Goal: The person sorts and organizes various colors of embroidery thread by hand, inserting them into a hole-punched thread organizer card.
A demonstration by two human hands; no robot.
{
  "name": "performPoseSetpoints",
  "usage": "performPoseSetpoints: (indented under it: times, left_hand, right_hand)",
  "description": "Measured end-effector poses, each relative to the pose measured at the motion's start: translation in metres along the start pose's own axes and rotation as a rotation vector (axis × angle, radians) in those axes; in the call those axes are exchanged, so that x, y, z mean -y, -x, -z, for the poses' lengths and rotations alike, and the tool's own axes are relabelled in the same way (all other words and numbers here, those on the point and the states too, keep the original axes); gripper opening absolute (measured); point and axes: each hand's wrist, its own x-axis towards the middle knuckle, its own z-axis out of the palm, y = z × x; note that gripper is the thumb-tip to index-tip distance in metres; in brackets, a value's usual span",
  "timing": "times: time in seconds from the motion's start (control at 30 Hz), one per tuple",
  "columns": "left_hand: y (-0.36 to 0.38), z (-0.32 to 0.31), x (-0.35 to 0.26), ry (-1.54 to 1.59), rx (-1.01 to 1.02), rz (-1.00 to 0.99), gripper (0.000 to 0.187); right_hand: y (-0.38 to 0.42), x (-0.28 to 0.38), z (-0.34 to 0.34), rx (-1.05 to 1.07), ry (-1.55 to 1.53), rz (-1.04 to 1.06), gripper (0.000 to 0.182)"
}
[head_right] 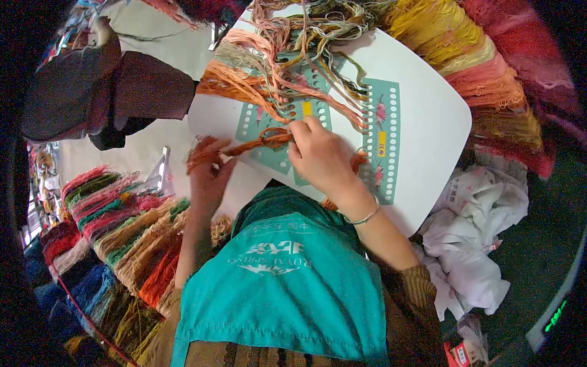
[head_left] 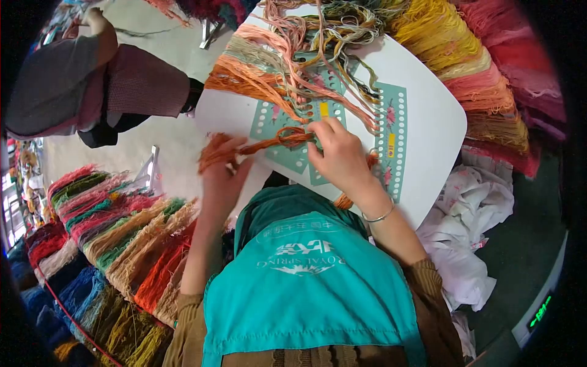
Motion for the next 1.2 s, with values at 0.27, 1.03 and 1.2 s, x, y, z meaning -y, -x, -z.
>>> performPoseSetpoints:
  times: [0.27,1.03,1.2]
  left_hand:
    - [-0.013,-0.032,-0.014,-0.459,0.218,0.001,0.023]
    - [0.001,0.074,0.057,-0.607,0.026,0.004,0.013]
    - [-0.043,-0.044,-0.037,0.070,0.204,0.034,0.011]
  right_hand:
    - [0.001,-0.021,-0.005,0.016,-0.353,-0.090,0.014]
    - [0.009,-0.016,-0.009,-0.122,0.056,-0.087,0.040]
    - [0.012,-0.016,-0.009,-0.112,0.048,-0.089,0.039]
